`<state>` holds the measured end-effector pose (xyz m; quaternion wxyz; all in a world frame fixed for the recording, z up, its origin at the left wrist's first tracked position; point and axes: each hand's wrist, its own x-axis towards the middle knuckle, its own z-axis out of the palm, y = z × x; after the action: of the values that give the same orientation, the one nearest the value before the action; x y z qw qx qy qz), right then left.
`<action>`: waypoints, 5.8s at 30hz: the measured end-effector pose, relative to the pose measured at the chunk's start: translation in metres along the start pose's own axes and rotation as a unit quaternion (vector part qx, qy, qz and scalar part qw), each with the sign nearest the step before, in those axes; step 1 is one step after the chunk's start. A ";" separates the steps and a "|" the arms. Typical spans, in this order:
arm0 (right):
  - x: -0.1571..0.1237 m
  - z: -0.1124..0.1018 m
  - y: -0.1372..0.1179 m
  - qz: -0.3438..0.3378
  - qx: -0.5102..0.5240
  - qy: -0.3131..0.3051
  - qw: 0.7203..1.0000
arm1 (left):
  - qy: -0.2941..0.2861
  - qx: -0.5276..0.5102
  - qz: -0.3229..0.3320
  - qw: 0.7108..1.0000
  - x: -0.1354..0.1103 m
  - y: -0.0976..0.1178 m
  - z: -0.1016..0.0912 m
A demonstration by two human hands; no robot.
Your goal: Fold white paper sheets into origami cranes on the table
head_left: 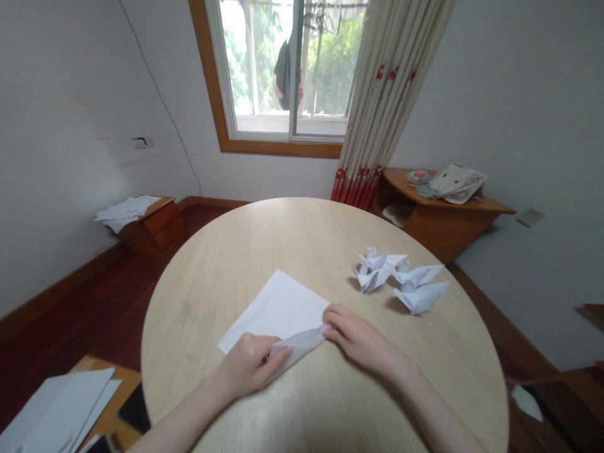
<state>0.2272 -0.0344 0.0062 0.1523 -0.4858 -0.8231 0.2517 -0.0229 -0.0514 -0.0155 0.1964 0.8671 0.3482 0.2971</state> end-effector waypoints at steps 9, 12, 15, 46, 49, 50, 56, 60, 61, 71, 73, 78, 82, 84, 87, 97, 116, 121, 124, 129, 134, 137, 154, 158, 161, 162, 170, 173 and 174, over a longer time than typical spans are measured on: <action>0.004 0.008 0.000 0.001 -0.011 0.022 1.000 | -0.094 -0.186 -0.209 0.956 0.003 0.009 -0.003; 0.007 0.011 0.002 -0.006 -0.015 0.029 0.999 | -0.110 -0.192 -0.212 0.952 0.007 0.014 -0.011; 0.009 0.014 0.005 -0.018 -0.025 0.028 0.999 | -0.150 -0.144 -0.154 0.966 0.013 0.019 -0.021; 0.011 0.016 0.002 -0.066 -0.062 -0.001 0.996 | -0.268 -0.261 -0.236 0.897 0.080 -0.031 0.012; 0.008 0.017 0.000 -0.075 -0.050 -0.010 0.996 | -0.270 -0.212 -0.227 0.911 0.071 -0.023 0.008; 0.008 0.017 -0.001 -0.077 -0.048 -0.013 0.996 | -0.263 -0.175 -0.214 0.924 0.068 -0.020 0.006; 0.007 0.017 -0.003 -0.073 -0.049 -0.015 0.996 | -0.197 -0.034 -0.128 0.971 0.058 -0.017 0.006; 0.006 0.017 -0.004 -0.060 -0.051 -0.005 0.997 | -0.188 -0.084 -0.070 0.976 0.057 -0.026 0.008; 0.006 0.017 -0.004 -0.056 -0.054 -0.003 0.997 | -0.190 -0.099 -0.067 0.974 0.056 -0.027 0.007; 0.006 0.016 -0.001 -0.067 -0.058 0.017 0.996 | -0.225 -0.054 0.011 0.973 0.048 -0.019 0.001; 0.006 0.015 -0.001 -0.069 -0.051 0.014 0.996 | -0.231 -0.026 0.031 0.972 0.046 -0.015 0.002; 0.006 0.015 0.001 -0.071 -0.044 0.013 0.996 | -0.233 0.023 0.062 0.970 0.044 -0.010 0.001; 0.007 0.015 0.002 -0.069 -0.044 0.008 0.997 | -0.244 0.040 0.059 0.967 0.044 -0.009 0.000; 0.008 0.015 0.002 -0.068 -0.045 0.006 0.997 | -0.243 0.046 0.062 0.967 0.044 -0.008 -0.001; 0.008 0.016 0.003 -0.069 -0.046 0.009 0.997 | -0.241 0.051 0.067 0.967 0.044 -0.007 -0.001; 0.008 0.017 0.003 -0.072 -0.050 0.014 0.996 | -0.270 0.089 0.072 0.956 0.047 -0.003 -0.005; -0.007 -0.001 0.010 -0.075 -0.207 0.055 0.974 | -0.252 0.128 0.086 0.955 0.043 -0.001 0.000; -0.009 0.009 0.002 -0.124 -0.278 -0.044 0.952 | -0.252 0.132 0.084 0.955 0.043 0.001 -0.002; -0.010 0.012 0.000 -0.147 -0.290 -0.056 0.944 | -0.255 0.135 0.084 0.954 0.044 0.002 -0.002; -0.010 0.017 0.004 -0.167 -0.289 -0.036 0.942 | -0.254 0.139 0.084 0.953 0.045 0.003 -0.002; -0.008 0.017 0.009 -0.169 -0.287 -0.018 0.943 | -0.249 0.134 0.086 0.955 0.043 0.002 -0.001; -0.006 0.015 0.012 -0.147 -0.284 -0.005 0.947 | -0.245 0.129 0.088 0.957 0.044 0.001 -0.001; 0.009 0.008 0.030 -0.051 -0.278 0.032 0.959 | -0.241 0.115 0.097 0.959 0.044 -0.001 0.001; 0.013 0.007 0.034 -0.029 -0.285 0.047 0.957 | -0.239 0.108 0.098 0.960 0.044 -0.001 0.001; 0.015 0.006 0.036 -0.016 -0.287 0.056 0.956 | -0.241 0.103 0.094 0.960 0.044 -0.001 0.000; 0.016 0.006 0.037 -0.011 -0.288 0.059 0.956 | -0.242 0.103 0.092 0.960 0.045 -0.001 0.000; 0.020 0.006 0.040 0.042 -0.294 0.084 0.951 | -0.237 0.097 0.093 0.962 0.045 -0.001 0.001; 0.022 0.006 0.040 0.062 -0.295 0.090 0.949 | -0.236 0.098 0.092 0.963 0.045 -0.001 0.000; 0.023 0.006 0.040 0.069 -0.295 0.091 0.949 | -0.236 0.098 0.093 0.962 0.044 -0.001 0.000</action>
<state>0.2420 0.0002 -0.0205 0.0590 -0.5853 -0.8078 -0.0374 0.0025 -0.0189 0.0006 0.1589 0.9561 0.2375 0.0653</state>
